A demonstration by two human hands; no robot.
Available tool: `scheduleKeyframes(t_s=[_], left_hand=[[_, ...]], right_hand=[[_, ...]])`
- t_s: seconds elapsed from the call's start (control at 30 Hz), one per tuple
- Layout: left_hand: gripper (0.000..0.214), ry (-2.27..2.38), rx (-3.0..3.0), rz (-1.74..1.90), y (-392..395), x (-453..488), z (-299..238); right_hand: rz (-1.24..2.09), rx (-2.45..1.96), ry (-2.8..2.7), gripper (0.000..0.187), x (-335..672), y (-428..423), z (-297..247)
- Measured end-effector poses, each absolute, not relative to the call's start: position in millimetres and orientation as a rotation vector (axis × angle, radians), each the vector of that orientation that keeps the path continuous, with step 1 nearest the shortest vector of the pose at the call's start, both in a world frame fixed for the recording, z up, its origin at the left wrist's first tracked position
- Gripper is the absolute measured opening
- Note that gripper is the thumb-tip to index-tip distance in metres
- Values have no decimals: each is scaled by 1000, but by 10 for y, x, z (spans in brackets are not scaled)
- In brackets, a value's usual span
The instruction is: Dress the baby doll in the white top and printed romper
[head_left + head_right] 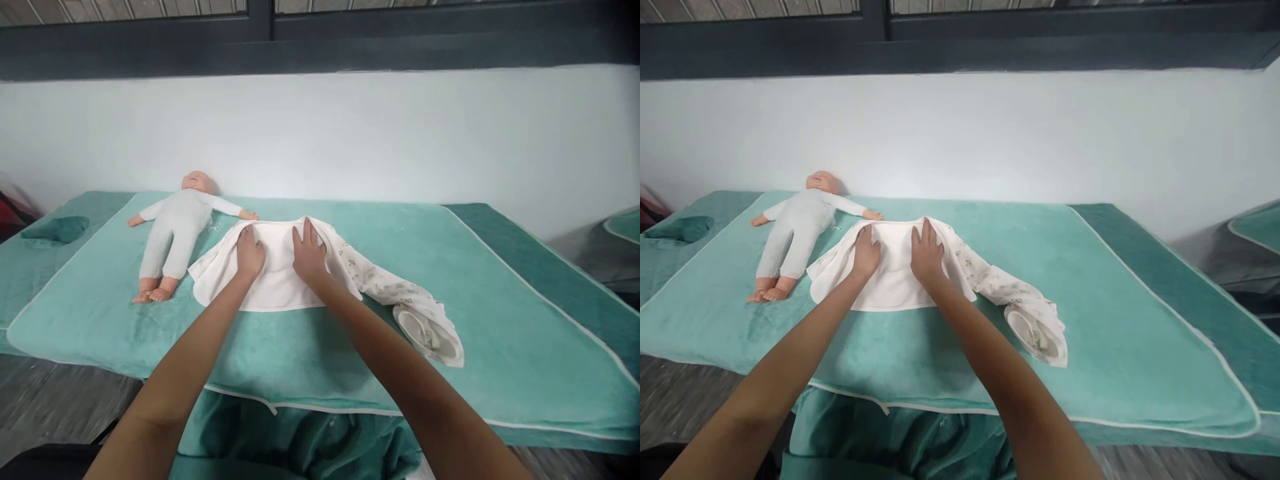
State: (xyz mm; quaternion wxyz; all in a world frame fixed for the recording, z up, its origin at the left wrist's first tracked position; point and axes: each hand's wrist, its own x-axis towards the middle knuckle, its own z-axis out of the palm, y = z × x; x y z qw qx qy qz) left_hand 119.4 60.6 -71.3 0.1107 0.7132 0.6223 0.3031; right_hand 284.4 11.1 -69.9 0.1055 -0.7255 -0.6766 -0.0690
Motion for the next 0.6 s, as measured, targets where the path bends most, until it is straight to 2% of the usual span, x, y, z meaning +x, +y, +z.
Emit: scheduleKeyframes(t_s=[0.3,0.6], left_hand=[[63,1962,2351,625,762,1209,-1006],[64,1941,2387,436,887,1270,-1028]], right_hand=[[-103,-2115,-2007,63,3095,385,-813],[-90,-2055,-1984,57,3178,380,-880]])
